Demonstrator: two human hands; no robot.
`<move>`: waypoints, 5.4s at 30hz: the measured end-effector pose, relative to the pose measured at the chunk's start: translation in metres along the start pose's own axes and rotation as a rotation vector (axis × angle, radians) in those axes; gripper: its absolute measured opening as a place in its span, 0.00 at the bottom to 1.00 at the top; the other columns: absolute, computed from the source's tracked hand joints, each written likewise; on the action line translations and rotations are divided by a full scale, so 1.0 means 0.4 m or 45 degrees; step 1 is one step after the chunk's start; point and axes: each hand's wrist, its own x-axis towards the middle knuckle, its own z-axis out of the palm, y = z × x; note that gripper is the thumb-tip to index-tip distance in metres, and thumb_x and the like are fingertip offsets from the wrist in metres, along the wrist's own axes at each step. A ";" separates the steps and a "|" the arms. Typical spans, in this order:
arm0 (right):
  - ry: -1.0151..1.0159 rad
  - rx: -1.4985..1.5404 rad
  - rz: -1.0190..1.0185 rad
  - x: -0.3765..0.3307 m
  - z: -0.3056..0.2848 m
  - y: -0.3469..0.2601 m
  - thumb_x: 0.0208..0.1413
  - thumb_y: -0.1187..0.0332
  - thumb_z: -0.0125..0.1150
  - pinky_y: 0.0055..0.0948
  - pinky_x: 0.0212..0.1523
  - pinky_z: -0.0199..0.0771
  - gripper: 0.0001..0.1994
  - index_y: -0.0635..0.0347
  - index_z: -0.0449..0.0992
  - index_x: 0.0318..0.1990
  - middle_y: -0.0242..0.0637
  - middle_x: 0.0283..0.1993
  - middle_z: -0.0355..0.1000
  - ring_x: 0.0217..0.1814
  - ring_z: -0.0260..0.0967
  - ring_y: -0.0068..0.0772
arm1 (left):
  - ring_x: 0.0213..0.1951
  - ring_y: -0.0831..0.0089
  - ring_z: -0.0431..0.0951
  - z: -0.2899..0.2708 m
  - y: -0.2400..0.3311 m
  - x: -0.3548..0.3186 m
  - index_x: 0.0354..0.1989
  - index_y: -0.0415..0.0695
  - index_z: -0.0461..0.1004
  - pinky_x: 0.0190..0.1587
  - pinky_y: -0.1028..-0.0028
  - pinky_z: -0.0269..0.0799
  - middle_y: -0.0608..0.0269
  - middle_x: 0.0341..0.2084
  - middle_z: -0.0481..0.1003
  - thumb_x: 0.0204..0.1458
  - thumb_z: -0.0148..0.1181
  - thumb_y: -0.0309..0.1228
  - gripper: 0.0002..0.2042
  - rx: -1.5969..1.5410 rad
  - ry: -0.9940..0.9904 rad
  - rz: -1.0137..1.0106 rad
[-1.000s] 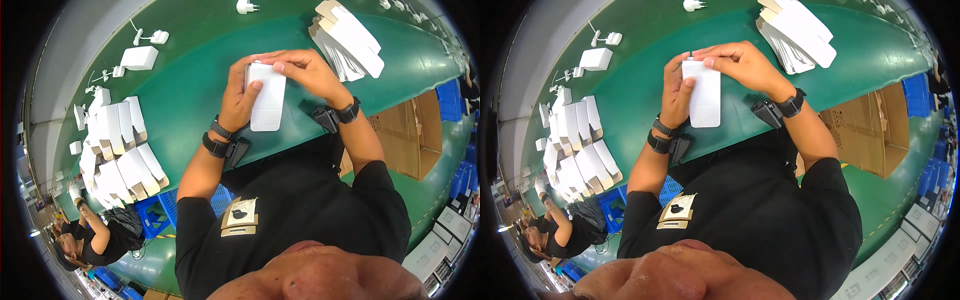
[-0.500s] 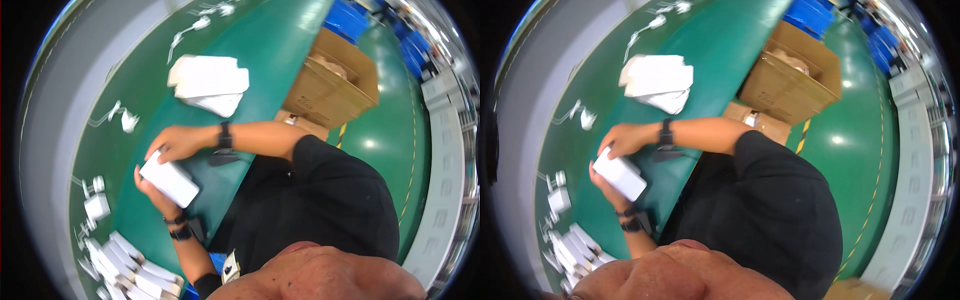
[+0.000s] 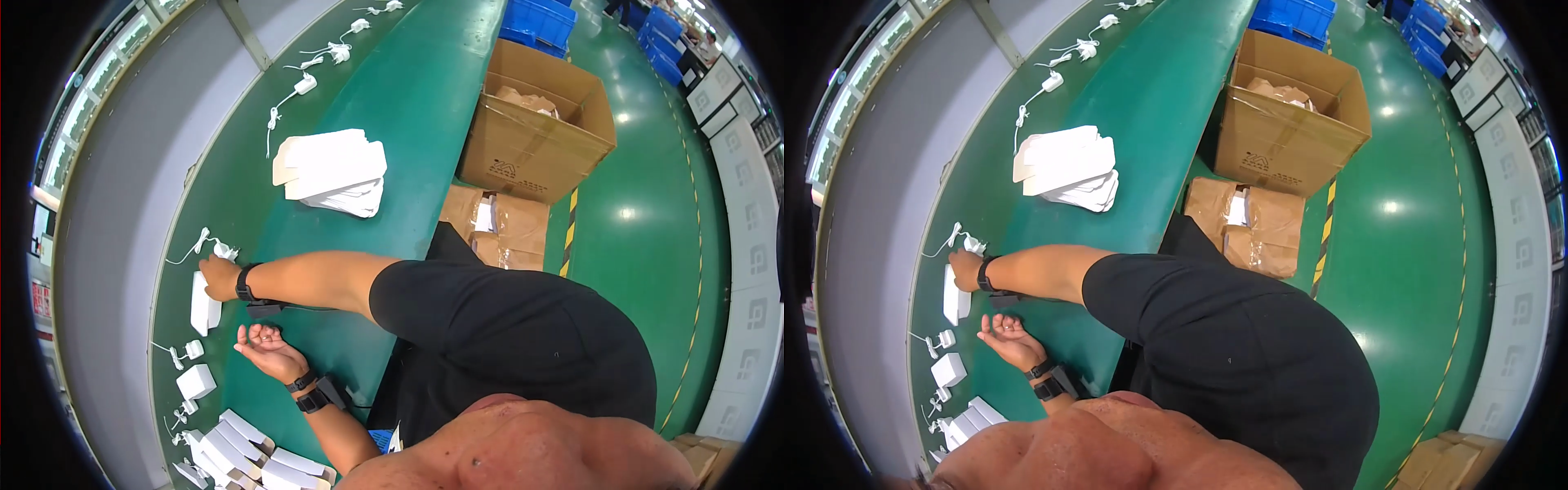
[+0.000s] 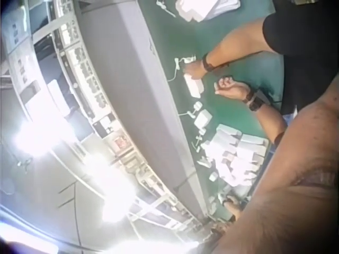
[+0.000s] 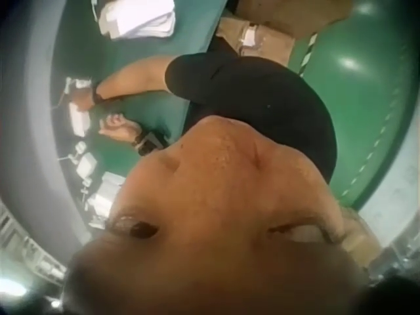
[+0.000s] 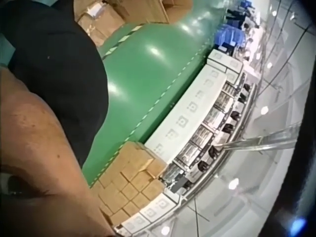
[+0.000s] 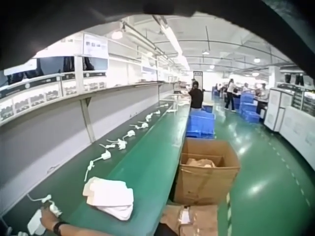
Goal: The person folds a white box by hand, inserts a white power adapter, and closes the box before repeating the process. Finally, they pick up a stack of flat boxes and move them to the side.
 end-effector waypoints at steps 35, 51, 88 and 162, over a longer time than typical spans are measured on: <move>-0.253 -1.363 -0.219 -0.623 -0.459 -0.114 0.63 0.70 0.52 0.37 0.61 0.67 0.16 0.67 0.75 0.55 0.52 0.57 0.73 0.61 0.69 0.50 | 0.25 0.85 0.64 -0.364 0.058 -0.138 0.36 0.41 0.74 0.29 0.81 0.63 0.73 0.21 0.67 0.66 0.48 0.38 0.14 0.279 -0.310 -0.204; -0.298 -0.510 -0.752 -0.601 -0.066 -0.165 0.59 0.75 0.57 0.40 0.56 0.71 0.14 0.66 0.74 0.52 0.51 0.52 0.74 0.55 0.72 0.53 | 0.65 0.64 0.62 -0.293 0.065 -0.069 0.71 0.41 0.46 0.64 0.66 0.62 0.52 0.64 0.61 0.60 0.58 0.39 0.36 -0.080 -0.547 -0.104; -0.759 0.582 0.029 -0.278 -0.290 -0.039 0.61 0.67 0.61 0.23 0.48 0.71 0.10 0.63 0.81 0.44 0.32 0.43 0.78 0.46 0.71 0.22 | 0.46 0.71 0.75 -0.067 0.069 0.007 0.65 0.45 0.54 0.48 0.70 0.73 0.51 0.51 0.72 0.62 0.53 0.33 0.25 0.056 -0.449 -0.248; -0.279 -0.526 -0.149 -0.393 -0.071 -0.020 0.61 0.63 0.60 0.30 0.39 0.74 0.13 0.62 0.78 0.46 0.40 0.35 0.78 0.35 0.76 0.31 | 0.23 0.82 0.63 -0.286 0.072 -0.190 0.35 0.41 0.73 0.28 0.78 0.63 0.71 0.18 0.64 0.68 0.42 0.42 0.19 0.210 -0.111 -0.027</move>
